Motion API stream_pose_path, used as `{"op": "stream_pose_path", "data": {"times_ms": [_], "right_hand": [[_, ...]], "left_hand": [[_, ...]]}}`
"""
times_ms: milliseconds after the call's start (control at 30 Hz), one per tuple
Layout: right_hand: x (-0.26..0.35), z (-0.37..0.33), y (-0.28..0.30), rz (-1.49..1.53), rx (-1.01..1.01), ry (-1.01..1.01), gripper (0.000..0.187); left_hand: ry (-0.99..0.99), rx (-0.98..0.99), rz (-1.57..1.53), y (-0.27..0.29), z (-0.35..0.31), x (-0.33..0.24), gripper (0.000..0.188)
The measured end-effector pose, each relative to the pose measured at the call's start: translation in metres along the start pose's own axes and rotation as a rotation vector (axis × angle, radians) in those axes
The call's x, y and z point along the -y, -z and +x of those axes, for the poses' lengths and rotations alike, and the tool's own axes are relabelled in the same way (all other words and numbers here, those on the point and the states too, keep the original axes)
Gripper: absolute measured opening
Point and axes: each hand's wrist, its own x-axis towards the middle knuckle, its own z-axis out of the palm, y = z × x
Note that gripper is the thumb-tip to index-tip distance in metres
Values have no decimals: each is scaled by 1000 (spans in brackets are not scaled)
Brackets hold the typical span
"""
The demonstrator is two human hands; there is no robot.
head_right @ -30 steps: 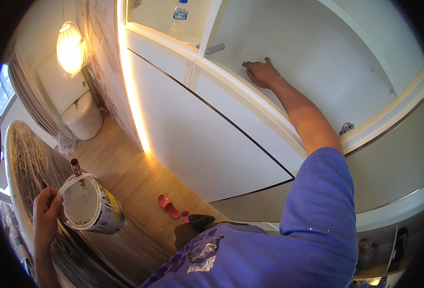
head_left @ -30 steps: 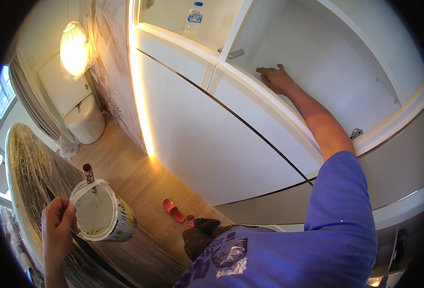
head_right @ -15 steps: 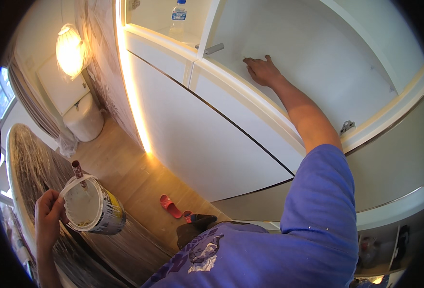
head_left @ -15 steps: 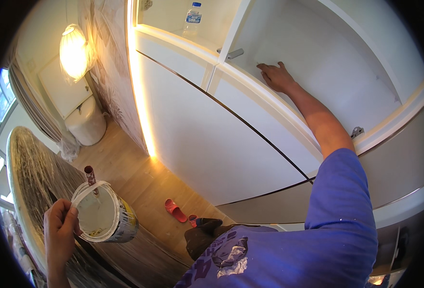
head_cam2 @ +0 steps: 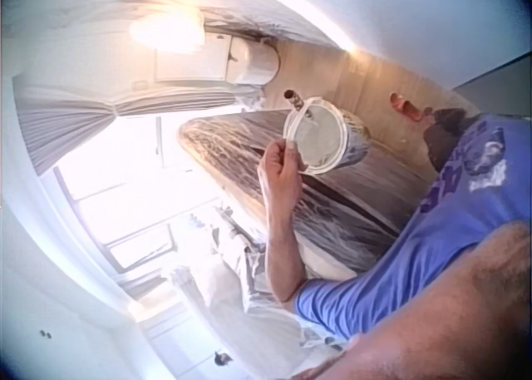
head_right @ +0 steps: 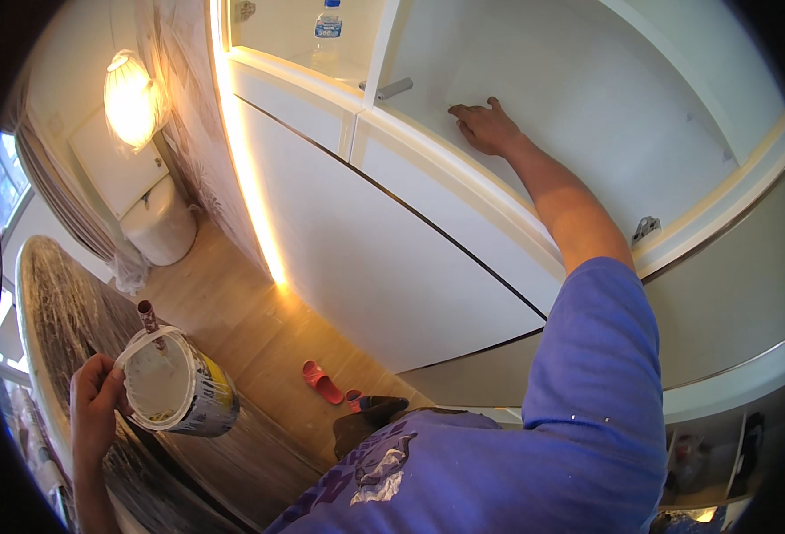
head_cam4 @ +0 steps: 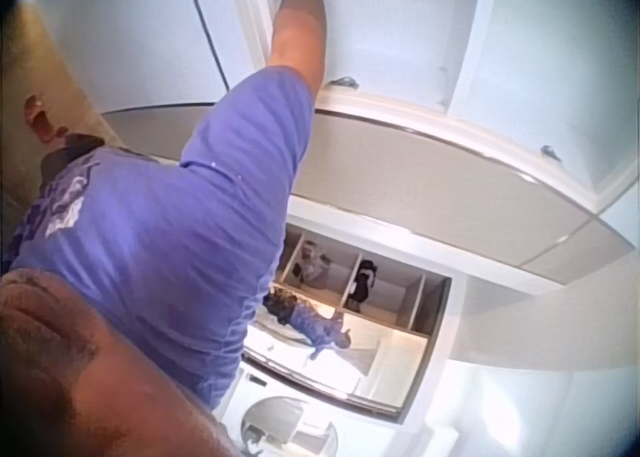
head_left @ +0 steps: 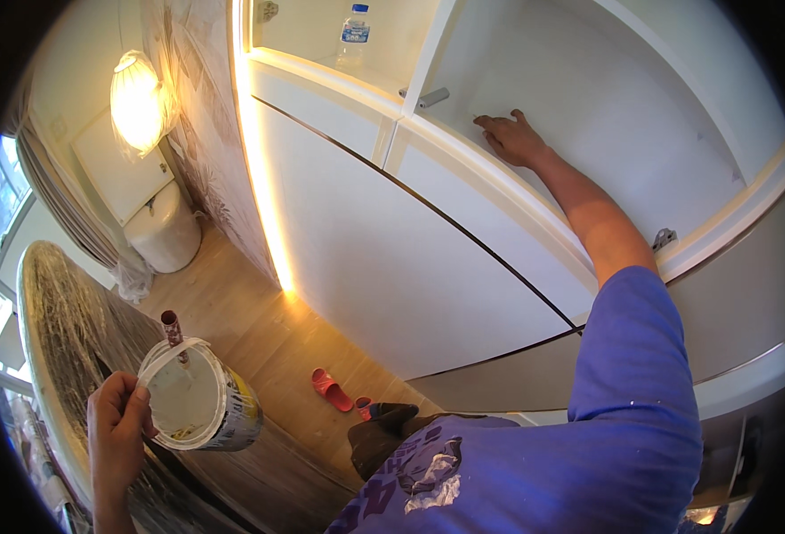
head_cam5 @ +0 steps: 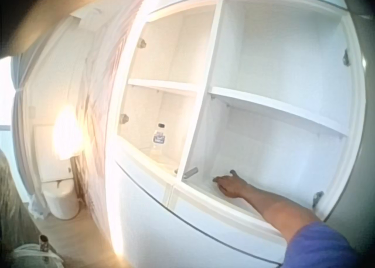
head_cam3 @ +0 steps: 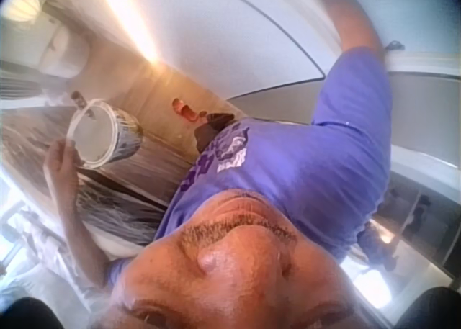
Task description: The person paints the interior edges and corners of a white built-in closet shelf using a thin wooden stick dipped in white paint from a bucket.
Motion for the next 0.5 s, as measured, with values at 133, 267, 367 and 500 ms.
{"op": "stream_pose_path", "data": {"times_ms": [133, 267, 367, 500], "right_hand": [[-4, -3, -2, 26, -50, -9, 40], [0, -8, 2, 16, 8, -6, 40], [-1, -11, 2, -32, 36, 15, 40], [2, -8, 2, -46, 30, 25, 40]], "left_hand": [[-2, 3, 6, 0, 0, -1, 21], [2, 4, 16, 1, -1, -3, 21], [5, 2, 13, 0, -1, -3, 21], [10, -1, 0, 0, -2, -3, 21]]}}
